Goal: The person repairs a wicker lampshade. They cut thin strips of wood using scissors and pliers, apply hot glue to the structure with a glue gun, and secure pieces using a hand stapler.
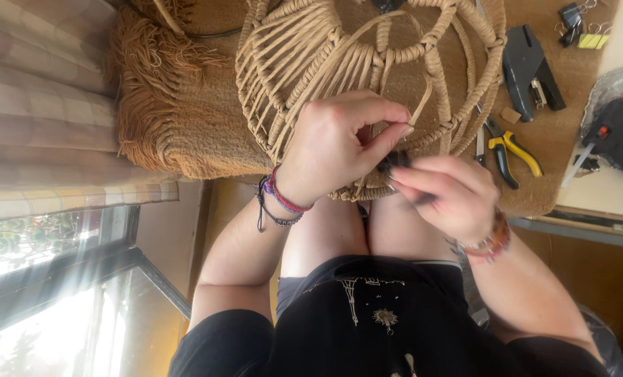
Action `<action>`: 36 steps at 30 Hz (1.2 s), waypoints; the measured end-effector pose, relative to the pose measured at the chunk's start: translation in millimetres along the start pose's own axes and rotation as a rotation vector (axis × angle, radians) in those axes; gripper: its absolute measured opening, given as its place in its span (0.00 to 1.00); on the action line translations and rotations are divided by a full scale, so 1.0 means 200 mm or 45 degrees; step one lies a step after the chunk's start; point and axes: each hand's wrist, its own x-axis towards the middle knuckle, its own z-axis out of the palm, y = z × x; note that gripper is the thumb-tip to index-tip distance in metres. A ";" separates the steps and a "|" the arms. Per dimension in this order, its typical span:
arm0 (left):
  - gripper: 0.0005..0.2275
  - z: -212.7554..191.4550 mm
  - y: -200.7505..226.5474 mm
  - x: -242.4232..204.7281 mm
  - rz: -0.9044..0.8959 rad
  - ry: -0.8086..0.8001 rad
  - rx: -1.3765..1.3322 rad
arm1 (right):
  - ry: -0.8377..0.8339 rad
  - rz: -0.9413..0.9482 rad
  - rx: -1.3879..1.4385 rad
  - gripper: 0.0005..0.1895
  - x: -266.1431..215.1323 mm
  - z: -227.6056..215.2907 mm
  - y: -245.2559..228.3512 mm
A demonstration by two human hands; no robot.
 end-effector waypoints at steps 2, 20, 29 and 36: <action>0.02 -0.01 0.00 0.00 -0.019 -0.028 -0.015 | 0.152 0.146 0.290 0.10 -0.01 -0.10 -0.04; 0.05 0.18 0.17 -0.28 -0.109 0.296 -0.086 | -0.215 0.884 -0.834 0.24 -0.68 -0.15 0.80; 0.03 0.25 0.16 -0.30 -0.035 0.362 -0.038 | -0.212 -0.031 0.068 0.11 0.18 -0.37 0.07; 0.04 0.21 0.11 -0.33 -0.017 0.256 -0.115 | -0.571 -0.299 -0.034 0.13 0.30 -0.32 0.18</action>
